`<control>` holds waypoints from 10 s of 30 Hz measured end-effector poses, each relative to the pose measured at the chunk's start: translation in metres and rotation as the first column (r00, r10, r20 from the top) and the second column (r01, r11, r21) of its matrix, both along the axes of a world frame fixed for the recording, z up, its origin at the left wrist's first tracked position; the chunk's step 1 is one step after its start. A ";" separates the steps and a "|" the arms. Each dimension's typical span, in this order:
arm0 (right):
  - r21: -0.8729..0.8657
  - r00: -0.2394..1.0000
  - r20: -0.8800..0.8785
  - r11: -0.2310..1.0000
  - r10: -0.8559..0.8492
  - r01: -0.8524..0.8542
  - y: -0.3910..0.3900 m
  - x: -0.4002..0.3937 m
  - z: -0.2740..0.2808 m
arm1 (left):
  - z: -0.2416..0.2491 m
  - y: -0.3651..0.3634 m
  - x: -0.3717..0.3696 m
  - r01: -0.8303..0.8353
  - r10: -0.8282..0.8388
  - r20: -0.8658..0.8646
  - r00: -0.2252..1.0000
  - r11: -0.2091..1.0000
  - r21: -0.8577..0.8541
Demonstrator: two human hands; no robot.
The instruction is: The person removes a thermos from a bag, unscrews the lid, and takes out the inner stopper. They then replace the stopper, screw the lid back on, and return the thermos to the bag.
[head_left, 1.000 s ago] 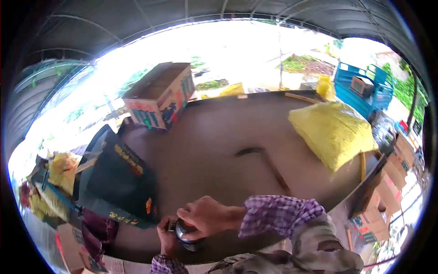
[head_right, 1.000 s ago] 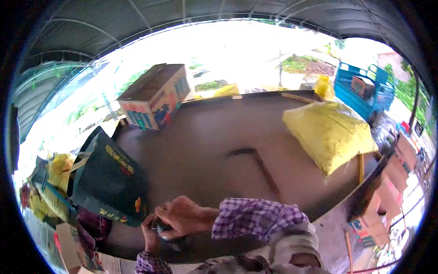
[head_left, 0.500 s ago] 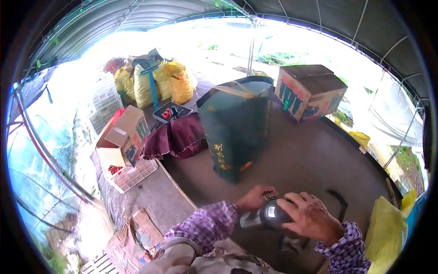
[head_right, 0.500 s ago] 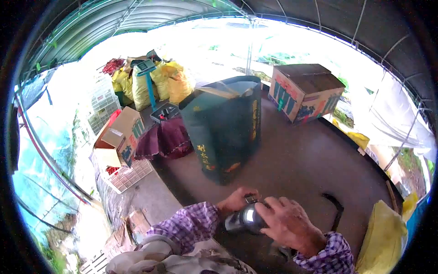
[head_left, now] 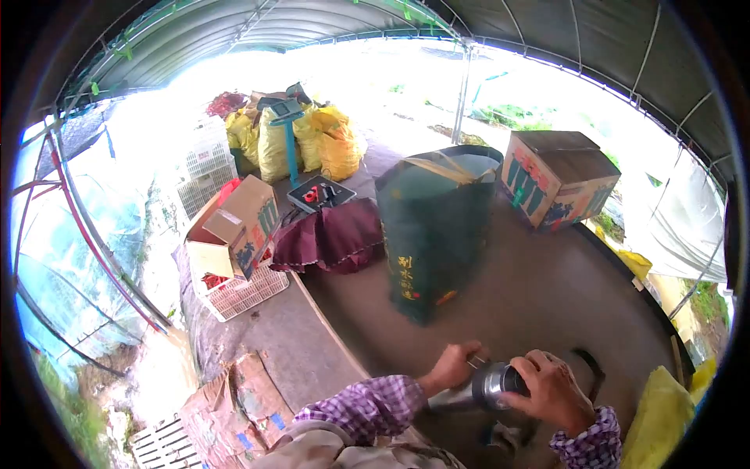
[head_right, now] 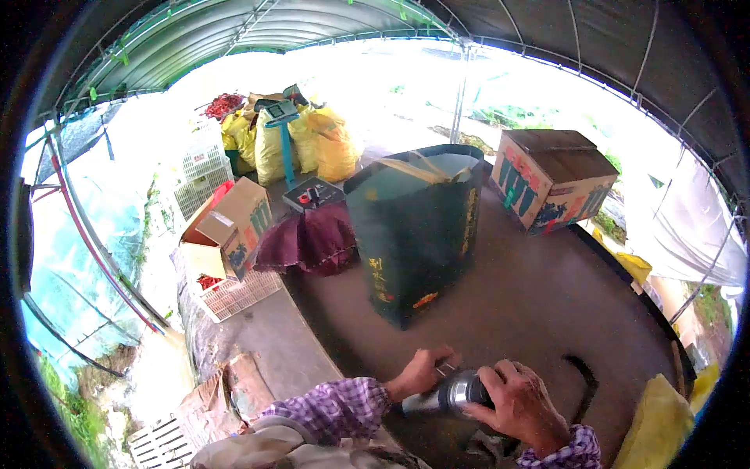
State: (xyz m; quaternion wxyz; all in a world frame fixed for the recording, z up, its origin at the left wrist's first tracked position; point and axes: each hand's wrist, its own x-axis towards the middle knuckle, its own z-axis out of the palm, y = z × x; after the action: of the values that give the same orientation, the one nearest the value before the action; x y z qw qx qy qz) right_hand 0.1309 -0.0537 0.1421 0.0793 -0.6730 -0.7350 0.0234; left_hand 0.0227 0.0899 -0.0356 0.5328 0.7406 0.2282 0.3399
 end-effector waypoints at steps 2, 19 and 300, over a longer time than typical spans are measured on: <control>0.016 0.994 -0.012 0.994 0.110 -0.110 -0.002 0.003 0.002 | 0.001 0.001 -0.002 0.043 -0.043 -0.002 0.999 0.999 0.032; -0.250 0.980 -0.027 0.951 -0.196 0.184 -0.007 0.017 0.003 | 0.010 -0.013 0.004 0.020 -0.007 -0.128 0.992 0.995 0.101; 0.189 -0.148 -0.969 0.979 0.198 0.076 0.006 -0.015 -0.086 | 0.226 -0.004 -0.024 -0.020 -0.068 0.650 0.757 0.992 0.126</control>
State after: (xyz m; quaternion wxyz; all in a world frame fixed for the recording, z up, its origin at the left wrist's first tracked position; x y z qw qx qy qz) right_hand 0.1161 -0.0479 0.0556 0.6669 -0.3751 -0.4492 0.4613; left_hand -0.0008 0.0859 0.1902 0.5358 0.6105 -0.0029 0.5833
